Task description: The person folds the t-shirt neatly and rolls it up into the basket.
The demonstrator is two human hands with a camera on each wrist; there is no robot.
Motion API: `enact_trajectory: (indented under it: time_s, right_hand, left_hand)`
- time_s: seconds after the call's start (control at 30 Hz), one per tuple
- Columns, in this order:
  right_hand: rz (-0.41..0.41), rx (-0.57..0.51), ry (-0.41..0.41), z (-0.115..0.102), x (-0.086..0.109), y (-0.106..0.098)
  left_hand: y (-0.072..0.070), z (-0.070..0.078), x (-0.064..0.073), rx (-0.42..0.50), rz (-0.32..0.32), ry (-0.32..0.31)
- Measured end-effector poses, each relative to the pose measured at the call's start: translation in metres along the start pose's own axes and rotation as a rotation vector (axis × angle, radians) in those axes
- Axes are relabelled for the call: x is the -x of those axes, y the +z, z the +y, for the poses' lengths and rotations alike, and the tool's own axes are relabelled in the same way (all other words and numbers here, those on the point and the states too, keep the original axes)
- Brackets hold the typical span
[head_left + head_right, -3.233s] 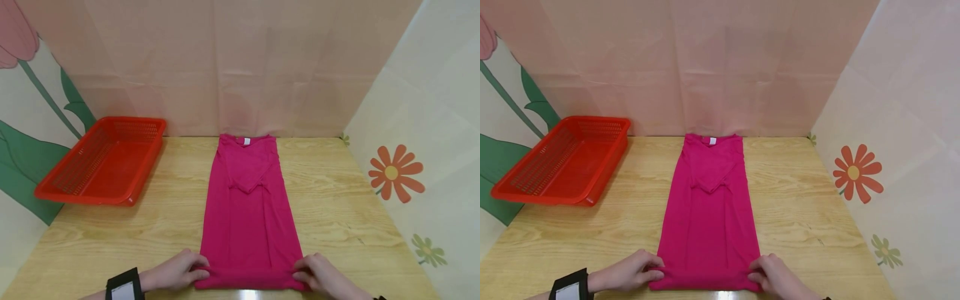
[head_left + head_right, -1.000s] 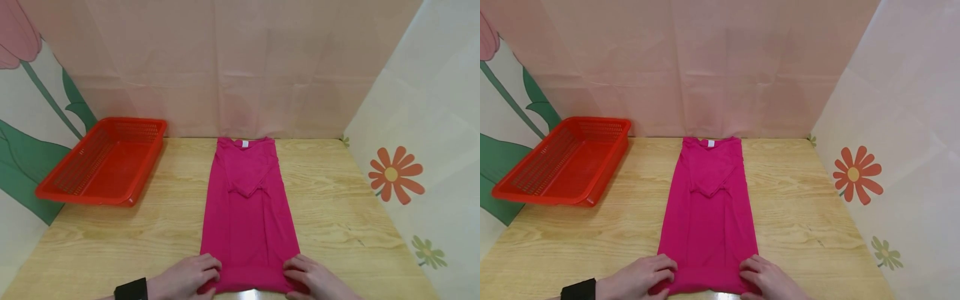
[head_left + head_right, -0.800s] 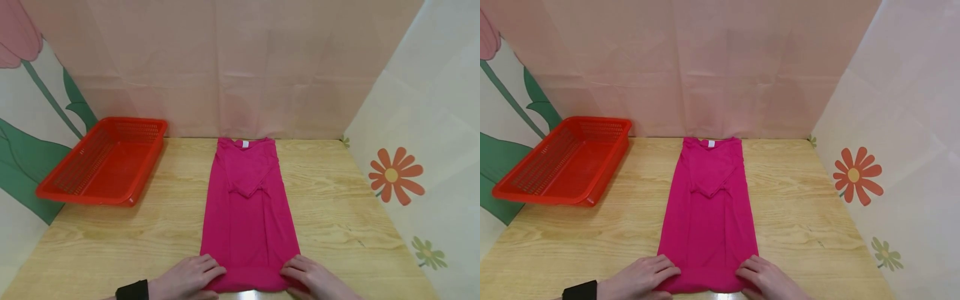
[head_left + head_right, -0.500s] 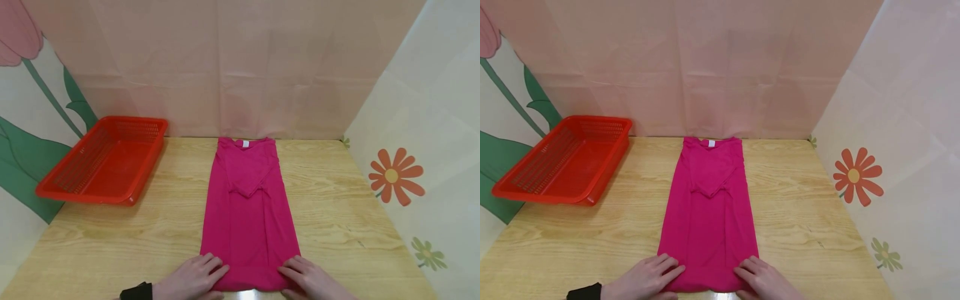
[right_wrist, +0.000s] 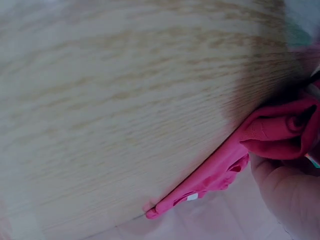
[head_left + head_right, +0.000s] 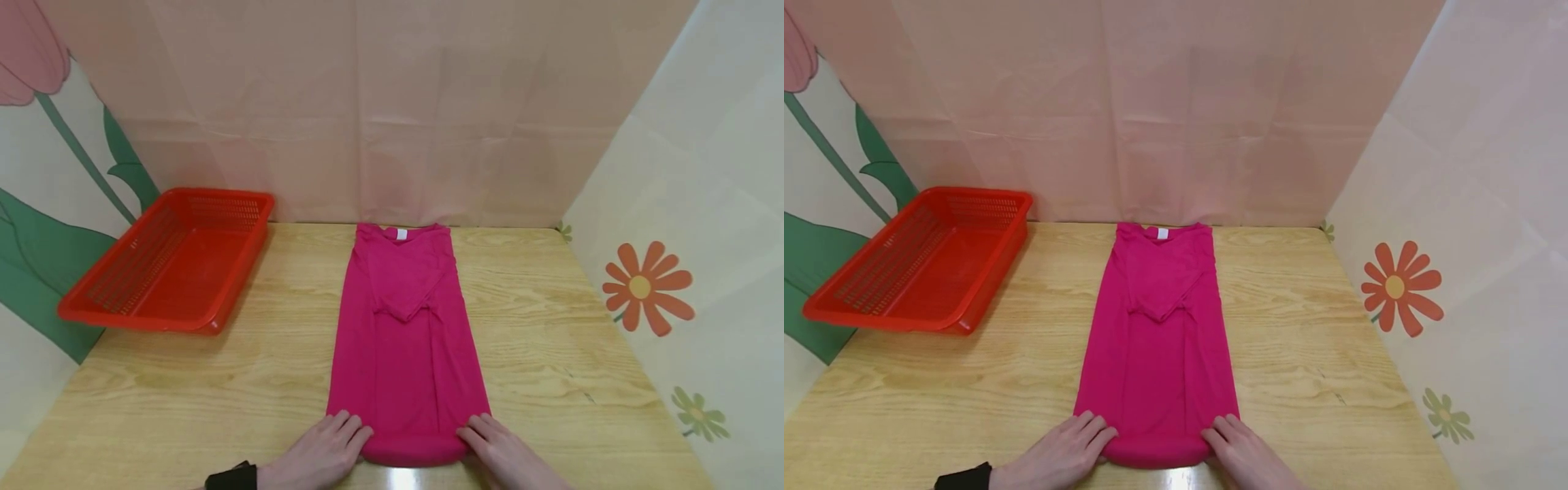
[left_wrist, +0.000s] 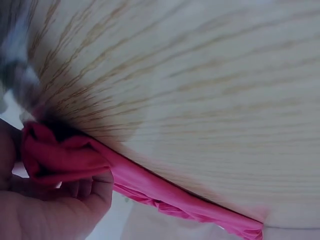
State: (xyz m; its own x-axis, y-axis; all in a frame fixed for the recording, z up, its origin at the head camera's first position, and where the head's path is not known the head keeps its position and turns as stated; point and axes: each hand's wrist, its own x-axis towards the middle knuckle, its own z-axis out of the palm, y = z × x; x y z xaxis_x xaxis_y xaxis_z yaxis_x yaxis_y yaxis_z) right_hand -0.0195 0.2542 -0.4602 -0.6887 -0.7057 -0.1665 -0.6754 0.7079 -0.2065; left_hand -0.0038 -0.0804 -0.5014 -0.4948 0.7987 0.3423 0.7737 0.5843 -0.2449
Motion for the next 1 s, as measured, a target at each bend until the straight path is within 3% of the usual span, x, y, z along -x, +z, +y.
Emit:
enact_trajectory:
  time_s: [0.07, 0.13, 0.27, 0.37, 0.63, 0.8, 1.0]
  right_hand:
    - [0.0, -0.017, 0.023, 0.0, 0.0, 0.001]
    - [0.055, -0.02, 0.014, 0.001, 0.0, 0.002]
    - [0.245, -0.04, -0.038, 0.006, 0.001, 0.007]
    - [0.354, -0.084, -0.074, 0.011, 0.0, 0.011]
    - [0.494, -0.1, -0.064, 0.02, -0.002, 0.017]
    - [0.468, -0.179, 0.004, 0.021, -0.002, 0.013]
    - [0.285, -0.288, 0.128, 0.017, -0.002, 0.003]
  left_hand:
    - [-0.001, 0.0, 0.0, -0.001, -0.023, -0.008]
    - [-0.003, 0.0, 0.001, 0.016, -0.064, -0.016]
    - [-0.011, -0.003, -0.001, 0.18, -0.249, -0.07]
    - [-0.017, -0.006, -0.004, 0.307, -0.361, -0.156]
    - [-0.021, -0.014, -0.008, 0.531, -0.433, -0.333]
    - [-0.021, -0.021, -0.011, 0.605, -0.459, -0.375]
    - [-0.018, -0.025, -0.011, 0.723, -0.437, -0.403]
